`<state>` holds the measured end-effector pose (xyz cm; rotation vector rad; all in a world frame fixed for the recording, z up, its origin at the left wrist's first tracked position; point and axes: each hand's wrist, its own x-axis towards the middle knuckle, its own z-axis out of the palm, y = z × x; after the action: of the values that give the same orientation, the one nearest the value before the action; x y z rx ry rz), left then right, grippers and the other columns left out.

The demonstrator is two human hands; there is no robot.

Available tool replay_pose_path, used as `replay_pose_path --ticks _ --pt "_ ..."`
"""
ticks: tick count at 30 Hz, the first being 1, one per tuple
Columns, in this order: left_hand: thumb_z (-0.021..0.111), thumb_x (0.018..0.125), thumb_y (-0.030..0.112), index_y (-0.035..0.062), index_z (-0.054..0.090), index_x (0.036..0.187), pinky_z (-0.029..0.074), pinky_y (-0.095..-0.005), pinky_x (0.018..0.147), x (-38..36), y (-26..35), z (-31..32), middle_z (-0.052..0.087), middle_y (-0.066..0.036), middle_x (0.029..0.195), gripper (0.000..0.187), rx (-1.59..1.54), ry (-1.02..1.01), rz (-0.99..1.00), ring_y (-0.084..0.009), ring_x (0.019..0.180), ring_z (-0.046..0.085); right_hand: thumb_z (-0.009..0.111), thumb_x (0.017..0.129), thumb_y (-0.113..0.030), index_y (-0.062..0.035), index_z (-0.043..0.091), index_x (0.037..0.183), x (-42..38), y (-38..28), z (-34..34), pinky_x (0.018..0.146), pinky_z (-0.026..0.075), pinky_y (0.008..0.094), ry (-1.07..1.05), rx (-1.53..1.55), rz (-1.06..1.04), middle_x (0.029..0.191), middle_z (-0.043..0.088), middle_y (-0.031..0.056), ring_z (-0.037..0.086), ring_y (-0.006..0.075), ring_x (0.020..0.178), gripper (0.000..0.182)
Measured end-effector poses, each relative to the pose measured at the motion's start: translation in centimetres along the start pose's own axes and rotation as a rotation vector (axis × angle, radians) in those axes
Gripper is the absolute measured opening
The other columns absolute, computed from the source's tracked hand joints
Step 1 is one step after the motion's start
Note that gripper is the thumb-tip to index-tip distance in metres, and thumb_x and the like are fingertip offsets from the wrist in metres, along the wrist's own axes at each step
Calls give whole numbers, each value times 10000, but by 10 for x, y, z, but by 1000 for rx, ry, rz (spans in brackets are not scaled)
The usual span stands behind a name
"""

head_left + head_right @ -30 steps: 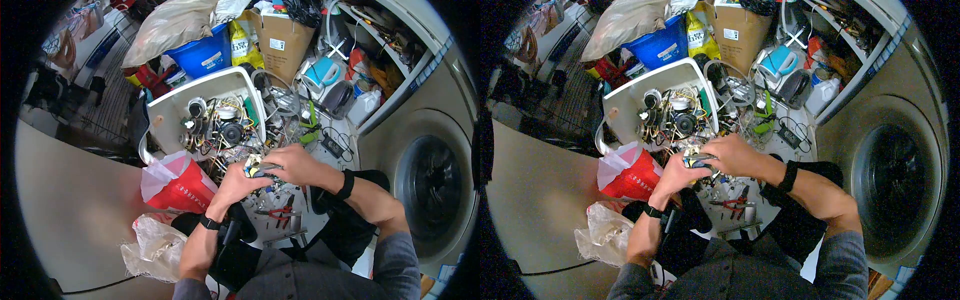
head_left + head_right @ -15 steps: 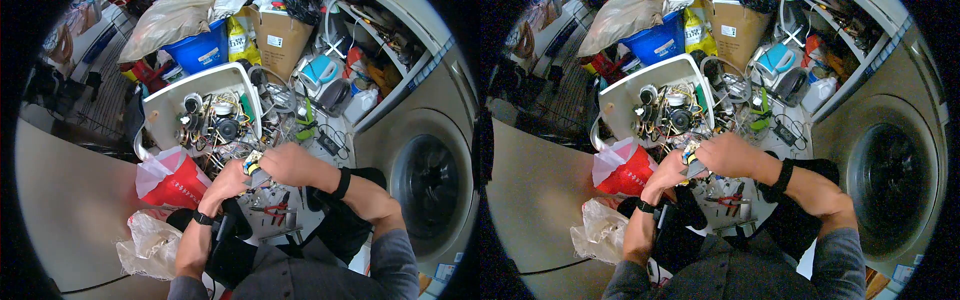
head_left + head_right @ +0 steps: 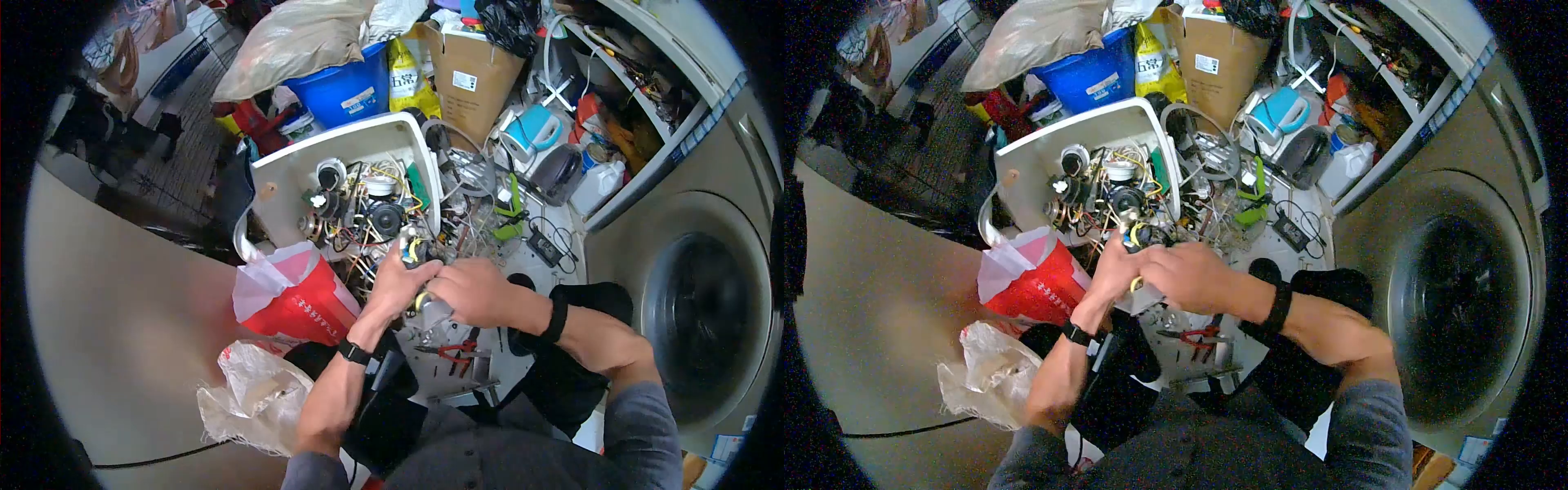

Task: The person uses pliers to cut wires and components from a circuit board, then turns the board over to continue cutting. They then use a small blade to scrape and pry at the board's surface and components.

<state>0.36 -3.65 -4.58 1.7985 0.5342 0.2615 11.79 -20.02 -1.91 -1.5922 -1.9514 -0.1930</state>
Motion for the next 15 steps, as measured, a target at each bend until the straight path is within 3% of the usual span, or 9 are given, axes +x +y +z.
replay_pose_path --ticks 1,2,5,6,9,11,15 --pt "799 853 149 15 632 1182 536 -332 844 -2 8 -2 712 -52 990 393 -158 16 -109 -164 898 667 761 740 -178 -85 641 945 -2 1 -1 582 487 423 -66 109 135 785 587 79 652 308 745 255" --pt "783 873 116 24 626 1180 524 -298 843 0 -7 -3 690 0 1004 356 -150 46 -97 -98 902 618 761 740 -178 -85 641 945 -4 4 -1 582 487 423 -60 108 126 785 587 79 652 308 745 255" --pt "775 893 125 25 629 1299 510 -292 920 -13 16 -12 710 -17 1093 443 -117 54 46 -112 988 640 747 757 -74 -78 651 1025 -18 14 -2 698 527 414 90 330 416 902 662 117 671 337 825 284" --pt "775 893 125 25 629 1299 510 -292 920 -14 14 -13 710 -17 1093 443 -117 56 47 -112 988 640 721 820 -108 -93 640 1077 -21 17 -3 732 543 486 38 304 507 958 665 137 672 378 860 270" --pt "772 899 119 35 612 1378 495 -285 970 -15 9 -14 715 -21 1140 512 -174 30 66 -111 1053 642 713 841 -116 -70 634 1069 -24 34 7 725 540 489 145 206 491 942 656 150 668 386 821 245" --pt "769 898 101 44 611 1394 484 -283 996 -14 8 -13 714 -25 1163 523 -323 -9 85 -108 1086 636 708 850 -120 -64 632 1063 -26 37 2 715 539 493 82 153 507 933 650 153 667 392 807 233" --pt "776 886 65 16 609 1379 486 -287 1004 -19 23 -15 701 -35 1206 523 -126 3 86 -100 1093 635 695 876 -157 -65 614 1055 -13 26 -17 670 538 500 -27 54 544 916 637 152 667 391 783 217"
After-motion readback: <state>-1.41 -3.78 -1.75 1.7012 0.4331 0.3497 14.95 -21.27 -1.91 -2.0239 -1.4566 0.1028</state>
